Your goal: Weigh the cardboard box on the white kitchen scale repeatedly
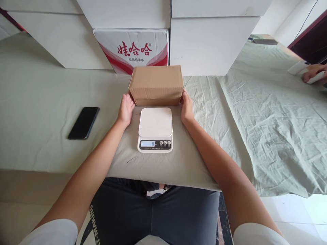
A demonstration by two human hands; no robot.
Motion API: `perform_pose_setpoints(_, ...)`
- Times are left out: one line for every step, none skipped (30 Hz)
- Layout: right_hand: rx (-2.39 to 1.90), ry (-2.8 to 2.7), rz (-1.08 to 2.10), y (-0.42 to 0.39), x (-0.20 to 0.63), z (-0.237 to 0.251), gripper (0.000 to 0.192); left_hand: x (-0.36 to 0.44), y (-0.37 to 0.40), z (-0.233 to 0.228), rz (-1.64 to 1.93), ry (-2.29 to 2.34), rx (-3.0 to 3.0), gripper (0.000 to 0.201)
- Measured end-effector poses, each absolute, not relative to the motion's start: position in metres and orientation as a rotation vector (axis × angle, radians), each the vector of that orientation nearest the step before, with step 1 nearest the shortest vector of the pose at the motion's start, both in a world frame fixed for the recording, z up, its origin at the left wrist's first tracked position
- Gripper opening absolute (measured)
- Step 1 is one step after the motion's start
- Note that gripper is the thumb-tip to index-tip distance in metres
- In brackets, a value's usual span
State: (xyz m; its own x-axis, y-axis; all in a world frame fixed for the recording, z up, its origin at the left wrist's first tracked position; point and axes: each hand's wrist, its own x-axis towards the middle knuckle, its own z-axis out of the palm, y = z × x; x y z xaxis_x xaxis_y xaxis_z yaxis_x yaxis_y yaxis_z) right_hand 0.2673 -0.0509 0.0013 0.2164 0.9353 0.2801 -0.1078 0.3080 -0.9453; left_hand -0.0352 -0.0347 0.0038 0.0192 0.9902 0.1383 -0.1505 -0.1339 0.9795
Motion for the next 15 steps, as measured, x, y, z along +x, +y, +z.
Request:
perform_pose_setpoints(-0.977,-1.079,0.920,-0.051,0.267,0.002,0.081,-0.035,-0.035,0.003,1.357,1.000,1.214,0.100)
perform_pose_setpoints(-0.978,-1.072,0.929,-0.051,0.267,0.002,0.080,-0.035,-0.034,0.003,1.360,0.991,1.217,0.099)
perform_pose_setpoints(-0.979,-1.071,0.936,-0.052,0.267,0.002,0.079,-0.035,-0.034,0.002,1.360,0.986,1.219,0.099)
perform_pose_setpoints(-0.981,-1.077,0.939,-0.052,0.267,0.002,0.078,-0.035,-0.034,0.002,1.357,0.984,1.221,0.098)
perform_pose_setpoints(-0.985,-1.088,0.938,-0.052,0.268,0.001,0.079,-0.035,-0.034,0.002,1.352,0.983,1.222,0.099)
perform_pose_setpoints(-0.993,-1.100,0.935,-0.051,0.268,0.000,0.079,-0.034,-0.034,0.001,1.346,0.983,1.224,0.100)
perform_pose_setpoints(-1.007,-1.112,0.935,-0.051,0.268,-0.001,0.079,-0.034,-0.034,0.001,1.340,0.983,1.226,0.102)
perform_pose_setpoints(-1.025,-1.120,0.934,-0.051,0.269,-0.002,0.080,-0.033,-0.034,0.002,1.335,0.982,1.228,0.104)
perform_pose_setpoints(-1.044,-1.123,0.934,-0.050,0.269,-0.003,0.081,-0.033,-0.035,0.003,1.333,0.982,1.229,0.105)
perform_pose_setpoints(-1.057,-1.120,0.932,-0.050,0.270,-0.003,0.082,-0.033,-0.036,0.004,1.336,0.983,1.229,0.107)
perform_pose_setpoints(-1.058,-1.117,0.927,-0.051,0.270,-0.002,0.082,-0.033,-0.037,0.007,1.346,0.984,1.231,0.107)
perform_pose_setpoints(-1.049,-1.120,0.916,-0.052,0.270,0.000,0.081,-0.034,-0.039,0.010,1.365,0.984,1.237,0.107)
perform_pose_setpoints(-1.030,-1.132,0.898,-0.054,0.270,0.003,0.078,-0.035,-0.041,0.014,1.396,0.980,1.248,0.106)
perform_pose_setpoints(-1.006,-1.150,0.873,-0.058,0.270,0.008,0.073,-0.037,-0.044,0.019,1.442,0.974,1.266,0.104)
perform_pose_setpoints(-0.983,-1.173,0.843,-0.063,0.270,0.015,0.066,-0.038,-0.047,0.025,1.499,0.967,1.287,0.102)
